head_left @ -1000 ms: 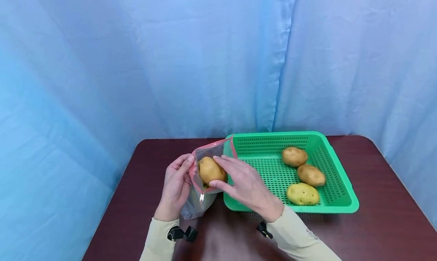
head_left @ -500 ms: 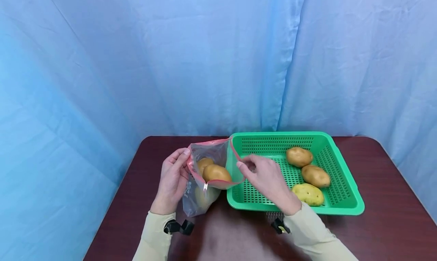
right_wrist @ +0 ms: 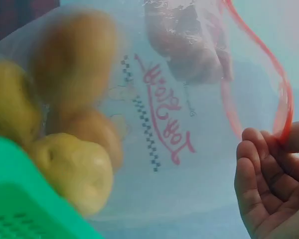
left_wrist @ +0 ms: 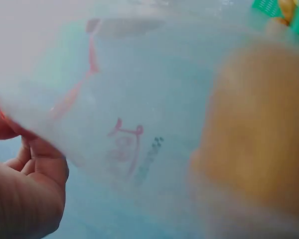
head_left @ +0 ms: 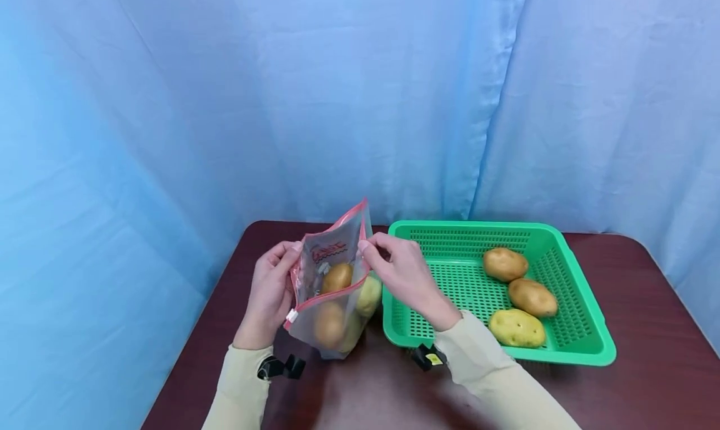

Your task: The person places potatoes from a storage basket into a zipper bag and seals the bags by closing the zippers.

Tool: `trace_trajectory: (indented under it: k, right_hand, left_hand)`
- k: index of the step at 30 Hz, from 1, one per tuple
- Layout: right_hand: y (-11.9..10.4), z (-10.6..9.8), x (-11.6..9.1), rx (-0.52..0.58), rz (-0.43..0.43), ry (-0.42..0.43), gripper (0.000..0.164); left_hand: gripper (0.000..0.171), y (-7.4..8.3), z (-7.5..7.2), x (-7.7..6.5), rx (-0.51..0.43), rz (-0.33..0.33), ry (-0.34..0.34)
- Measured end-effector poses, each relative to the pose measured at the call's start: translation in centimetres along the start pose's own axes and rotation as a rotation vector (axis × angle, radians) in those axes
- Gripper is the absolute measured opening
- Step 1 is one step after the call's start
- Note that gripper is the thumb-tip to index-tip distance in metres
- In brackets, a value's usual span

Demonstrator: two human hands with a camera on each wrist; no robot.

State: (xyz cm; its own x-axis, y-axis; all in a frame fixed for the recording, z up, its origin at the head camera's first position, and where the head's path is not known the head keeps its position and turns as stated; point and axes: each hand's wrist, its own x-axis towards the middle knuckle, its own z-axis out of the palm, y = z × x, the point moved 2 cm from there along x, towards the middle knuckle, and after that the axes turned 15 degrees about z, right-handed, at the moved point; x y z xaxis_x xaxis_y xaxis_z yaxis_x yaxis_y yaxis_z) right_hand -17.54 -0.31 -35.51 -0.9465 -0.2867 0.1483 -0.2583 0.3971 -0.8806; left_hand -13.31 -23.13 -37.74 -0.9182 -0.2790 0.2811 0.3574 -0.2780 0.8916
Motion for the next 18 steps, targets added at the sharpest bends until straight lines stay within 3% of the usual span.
trace_trajectory:
  k: [4,11,18]
  right_hand:
    - [0.4,-0.7,-0.3,0.037,0.031,0.029,0.027]
    - [3.9,-2.5,-1.4,0.030,0.169,0.017,0.033]
    - [5.9,-3.0,-2.3,0.020,0.183,-0.011,0.032]
  left_hand:
    - [0.019,0.5,0.1,0.5,-0.058,0.027,0.012]
    - [0.016,-1.3,1.1,-0.6,-0.074,-0.084,-0.129]
    - [0.014,-3.0,2.0,-1.5,-0.093,-0.111,-0.242]
